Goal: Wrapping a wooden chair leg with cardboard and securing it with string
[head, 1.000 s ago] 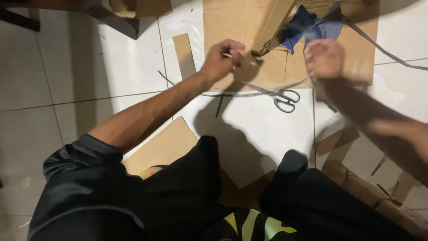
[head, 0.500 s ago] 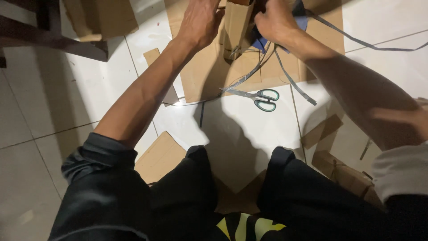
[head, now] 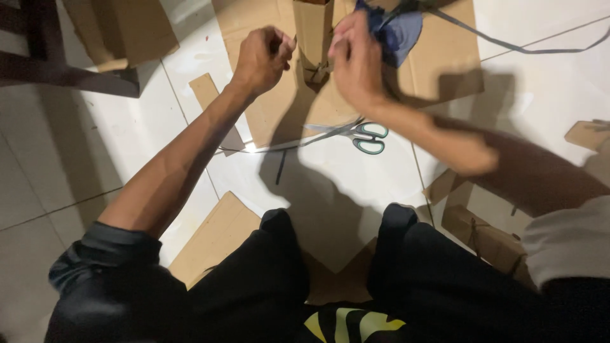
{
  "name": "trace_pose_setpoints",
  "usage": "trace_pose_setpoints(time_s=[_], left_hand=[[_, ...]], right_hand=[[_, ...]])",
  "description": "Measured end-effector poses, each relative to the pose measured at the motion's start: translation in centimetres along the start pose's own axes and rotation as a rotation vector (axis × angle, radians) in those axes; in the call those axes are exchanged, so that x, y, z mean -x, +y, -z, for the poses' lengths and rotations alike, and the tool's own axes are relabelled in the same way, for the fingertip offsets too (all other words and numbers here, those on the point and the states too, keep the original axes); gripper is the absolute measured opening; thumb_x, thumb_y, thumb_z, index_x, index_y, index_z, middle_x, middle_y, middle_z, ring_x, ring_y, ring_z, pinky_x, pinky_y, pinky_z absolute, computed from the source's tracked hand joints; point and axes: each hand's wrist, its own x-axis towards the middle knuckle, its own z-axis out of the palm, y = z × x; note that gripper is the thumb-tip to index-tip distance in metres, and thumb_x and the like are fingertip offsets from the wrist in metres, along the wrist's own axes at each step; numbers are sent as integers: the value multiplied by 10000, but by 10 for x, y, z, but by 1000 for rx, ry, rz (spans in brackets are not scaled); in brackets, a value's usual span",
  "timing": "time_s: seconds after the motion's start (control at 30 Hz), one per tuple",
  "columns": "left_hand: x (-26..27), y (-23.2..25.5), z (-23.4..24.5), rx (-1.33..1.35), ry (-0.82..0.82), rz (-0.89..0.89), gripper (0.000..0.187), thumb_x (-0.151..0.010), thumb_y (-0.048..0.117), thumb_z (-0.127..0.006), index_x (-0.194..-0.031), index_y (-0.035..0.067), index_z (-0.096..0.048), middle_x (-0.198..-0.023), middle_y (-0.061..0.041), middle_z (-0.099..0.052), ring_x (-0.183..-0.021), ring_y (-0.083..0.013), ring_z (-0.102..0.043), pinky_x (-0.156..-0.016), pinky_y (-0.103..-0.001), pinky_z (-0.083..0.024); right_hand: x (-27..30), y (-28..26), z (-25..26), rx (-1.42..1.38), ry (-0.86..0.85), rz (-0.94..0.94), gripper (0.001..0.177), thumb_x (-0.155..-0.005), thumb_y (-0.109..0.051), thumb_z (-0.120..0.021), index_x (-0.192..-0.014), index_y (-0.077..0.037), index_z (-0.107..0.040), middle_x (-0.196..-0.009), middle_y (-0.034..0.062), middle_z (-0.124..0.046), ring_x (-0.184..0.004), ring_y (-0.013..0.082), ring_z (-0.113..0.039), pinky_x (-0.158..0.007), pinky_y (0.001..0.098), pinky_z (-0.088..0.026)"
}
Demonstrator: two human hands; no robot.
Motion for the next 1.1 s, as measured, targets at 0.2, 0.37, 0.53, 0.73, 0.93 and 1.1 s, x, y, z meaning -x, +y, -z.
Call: trace_pose_setpoints(time_s=[0.2, 0.37, 0.53, 0.73, 0.93, 1.1], left_hand=[[-5, -13, -14, 84, -50, -5, 122, -998, 99, -570, -909, 108, -653, -783, -9, -720, -694, -96, -655, -668, -258, -548], [11, 1, -15, 423, -76, 243, 114, -1011, 72, -576, -908, 90, -622, -783, -20, -612, -655, -94, -537, -577, -226, -450], [22, 8, -9, 452, -58, 240, 127, -1032, 89, -572, -915, 105, -619, -759, -14, -612, -639, -94, -526, -567, -233, -449], [29, 13, 2, 477, -82, 157, 99, -1023, 117, -587, -927, 113, -610, -750, -4, -594, -626, -83, -503, -567, -224, -433], [41, 14, 2, 238, -123, -119, 144, -1048, 148, -585, -910, 136, -547, -772, 22, -578, -660, -80, -497, -608, -247, -429], [44, 24, 4, 40, -85, -266, 146, -1021, 184, -567, -885, 145, -532, -728, 26, -647, -605, -102, -490, -593, -298, -408]], right_hand=[[17, -10, -24, 95, 25, -147, 192, -902, -16, -399, -1038, -145, -443, -820, 104, -579, -652, 368, -623, -634, 535, -411], [24, -13, -22, 131, -56, -72, 116, -959, -69, -421, -1062, -102, -462, -894, 87, -652, -781, 389, -653, -697, 504, -431], [25, -24, -23, 190, -124, 56, 145, -1018, -101, -420, -1125, -98, -517, -995, 67, -711, -803, 319, -690, -660, 449, -479], [20, -16, -31, 265, -149, -33, 179, -1034, -194, -446, -1202, -141, -476, -1010, 91, -751, -789, 399, -716, -614, 536, -475], [17, -7, -31, 425, -157, 168, 200, -1055, -131, -577, -1239, -141, -499, -829, 104, -745, -745, 351, -740, -525, 488, -533], [15, 1, -34, 527, -54, 363, 194, -954, -40, -609, -1114, -149, -610, -753, 67, -690, -691, 288, -708, -487, 464, -493]])
